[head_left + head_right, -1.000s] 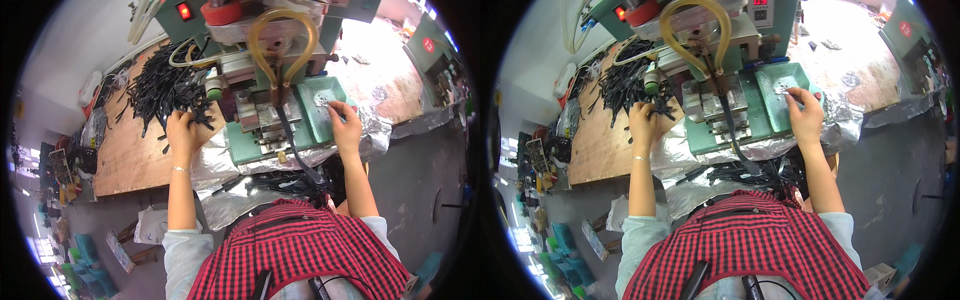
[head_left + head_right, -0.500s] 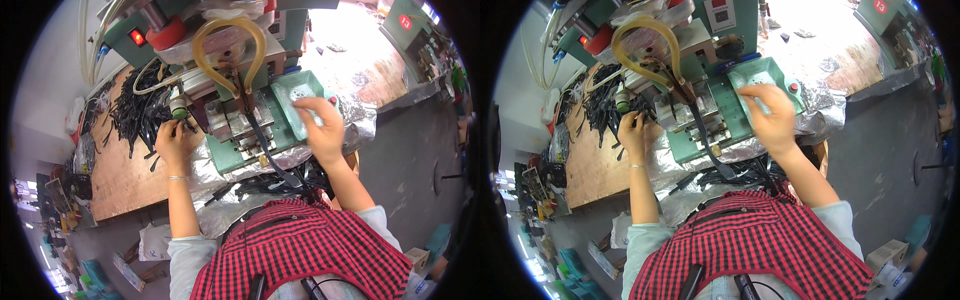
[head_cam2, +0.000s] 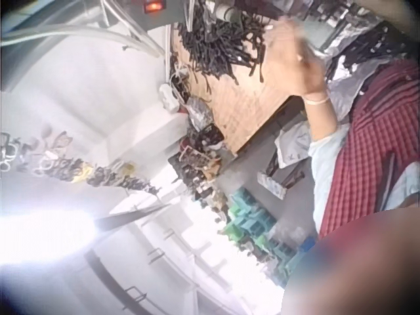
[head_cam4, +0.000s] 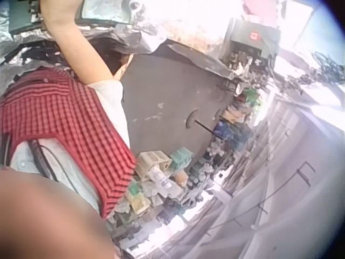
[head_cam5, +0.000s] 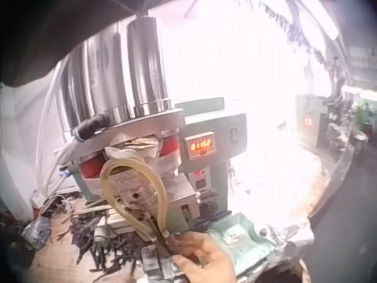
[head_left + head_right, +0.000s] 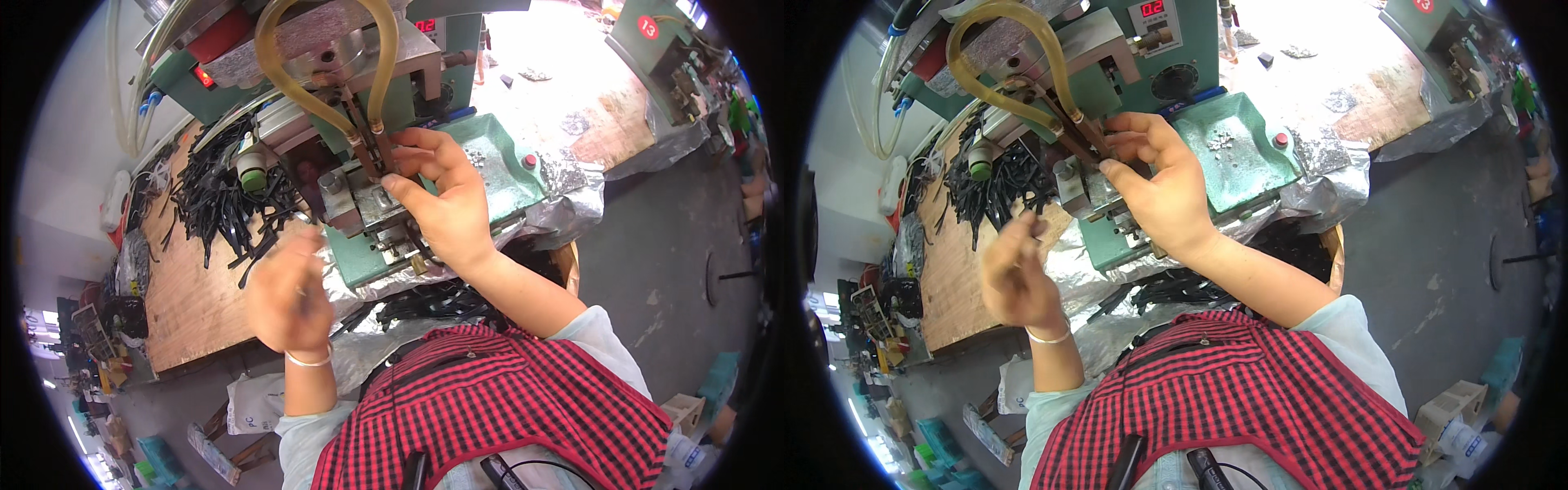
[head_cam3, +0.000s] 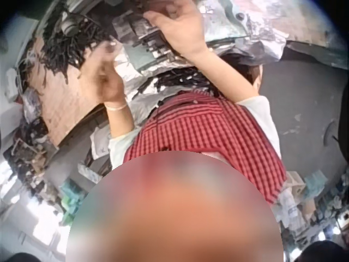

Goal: The person repeatedly picks black wires and small metallic components, inserts them into a press machine, and removes the assembled units. The person places finished items into a green tray and occasionally refills the component supply from a plastic bag.

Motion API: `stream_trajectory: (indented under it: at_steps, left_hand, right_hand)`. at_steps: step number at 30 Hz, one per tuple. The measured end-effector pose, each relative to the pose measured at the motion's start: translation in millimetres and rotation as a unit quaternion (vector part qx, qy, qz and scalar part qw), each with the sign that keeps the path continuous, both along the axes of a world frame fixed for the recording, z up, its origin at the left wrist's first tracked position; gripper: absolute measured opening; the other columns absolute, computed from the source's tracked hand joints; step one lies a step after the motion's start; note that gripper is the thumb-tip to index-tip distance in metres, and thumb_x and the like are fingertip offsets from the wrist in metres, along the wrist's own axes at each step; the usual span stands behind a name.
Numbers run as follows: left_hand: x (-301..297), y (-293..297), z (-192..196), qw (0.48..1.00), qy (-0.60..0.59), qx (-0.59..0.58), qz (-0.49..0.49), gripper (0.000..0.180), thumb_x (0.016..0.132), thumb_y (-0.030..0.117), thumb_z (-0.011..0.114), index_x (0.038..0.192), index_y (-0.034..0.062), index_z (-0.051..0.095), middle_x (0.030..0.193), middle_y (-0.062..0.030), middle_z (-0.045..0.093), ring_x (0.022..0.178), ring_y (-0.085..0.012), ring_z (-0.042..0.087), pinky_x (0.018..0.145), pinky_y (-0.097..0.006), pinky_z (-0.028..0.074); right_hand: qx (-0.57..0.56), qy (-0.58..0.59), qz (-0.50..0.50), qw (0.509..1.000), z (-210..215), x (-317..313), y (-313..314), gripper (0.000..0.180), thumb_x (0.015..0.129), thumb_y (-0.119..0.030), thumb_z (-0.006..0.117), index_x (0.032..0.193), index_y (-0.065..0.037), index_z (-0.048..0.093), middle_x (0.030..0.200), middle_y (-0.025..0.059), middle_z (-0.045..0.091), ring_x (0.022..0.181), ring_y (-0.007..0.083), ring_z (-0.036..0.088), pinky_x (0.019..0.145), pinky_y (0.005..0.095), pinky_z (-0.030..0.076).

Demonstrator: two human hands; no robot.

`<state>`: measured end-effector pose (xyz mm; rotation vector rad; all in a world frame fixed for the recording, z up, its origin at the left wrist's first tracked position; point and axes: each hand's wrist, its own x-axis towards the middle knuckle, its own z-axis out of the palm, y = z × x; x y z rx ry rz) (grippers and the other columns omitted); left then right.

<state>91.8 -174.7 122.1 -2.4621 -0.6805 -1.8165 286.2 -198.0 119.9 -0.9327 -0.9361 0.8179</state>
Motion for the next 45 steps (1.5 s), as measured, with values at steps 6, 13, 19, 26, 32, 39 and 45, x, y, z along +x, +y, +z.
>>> stream_trajectory:
  at_steps: [6,13,19,26,32,39,45]
  left_hand:
    - [32.4,-13.3,-3.7,0.976,0.184,0.083,-0.081,0.028,0.070,0.007,0.081,0.097,0.0039,0.076,0.109,-0.0150,0.076,0.059,-0.0150,0.061,0.051,-0.025,0.044]
    - [47.6,4.2,-21.8,0.978,0.128,0.112,-0.119,0.025,0.071,0.009,0.087,0.093,0.0080,0.077,0.102,-0.0114,0.076,0.054,-0.0105,0.058,0.045,-0.024,0.038]
    - [44.0,4.6,-26.3,0.981,0.122,0.106,-0.110,0.027,0.073,0.010,0.087,0.098,0.0099,0.077,0.104,-0.0100,0.077,0.054,-0.0110,0.059,0.045,-0.025,0.039]
    - [36.8,-29.2,-36.1,0.990,0.068,-0.076,-0.100,0.037,0.075,0.005,0.085,0.110,0.0064,0.075,0.116,-0.0130,0.076,0.069,-0.0171,0.069,0.057,-0.028,0.050]
    - [-6.2,-11.8,-80.3,0.946,-0.121,-0.293,0.068,0.030,0.085,-0.003,0.074,0.114,-0.0017,0.070,0.099,-0.0112,0.074,0.081,-0.0184,0.067,0.073,-0.029,0.055]
    - [-17.6,107.3,-111.8,0.937,0.012,-0.309,0.160,0.089,0.075,0.015,0.088,0.149,-0.0007,0.041,0.129,-0.0225,0.055,0.117,-0.0321,0.056,0.100,-0.039,0.048]
    - [-72.6,117.6,-35.3,0.932,-0.174,-0.244,0.203,0.037,0.087,0.001,0.073,0.123,0.0025,0.064,0.113,-0.0081,0.061,0.090,-0.0142,0.062,0.080,-0.028,0.055]
  right_hand:
    - [-0.006,-0.118,0.082,0.990,11.8,17.3,-21.7,0.053,0.088,0.000,0.064,0.139,0.002,0.052,0.130,0.0132,0.063,0.122,0.0230,0.061,0.104,0.0362,0.048]
    - [-0.092,-0.272,-0.289,0.913,-88.4,129.8,-1.6,0.039,0.088,-0.006,0.068,0.127,-0.006,0.064,0.114,0.0131,0.073,0.109,0.0269,0.069,0.098,0.0362,0.051]
    - [-0.105,-0.524,-0.274,0.799,-96.0,114.5,-15.0,0.015,0.081,-0.012,0.076,0.095,-0.009,0.073,0.096,0.0098,0.068,0.097,0.0321,0.063,0.086,0.0410,0.052]
    - [-0.150,-0.571,-0.267,0.762,-107.0,100.4,3.3,0.009,0.081,-0.015,0.074,0.085,-0.009,0.069,0.095,0.0104,0.067,0.098,0.0341,0.062,0.082,0.0470,0.051]
    - [-0.161,-0.425,-0.254,0.854,-106.3,113.3,-19.8,0.010,0.086,-0.008,0.071,0.093,-0.003,0.065,0.090,0.0145,0.071,0.086,0.0321,0.069,0.078,0.0406,0.053]
    - [-0.058,-0.421,-0.226,0.877,-88.6,87.2,0.1,0.017,0.093,-0.002,0.067,0.108,-0.004,0.073,0.093,0.0124,0.070,0.089,0.0273,0.067,0.083,0.0373,0.052]
    - [-0.087,-0.376,-0.247,0.889,-84.2,99.8,-7.6,0.012,0.091,-0.004,0.070,0.102,-0.004,0.075,0.092,0.0092,0.071,0.086,0.0222,0.067,0.082,0.0331,0.052]
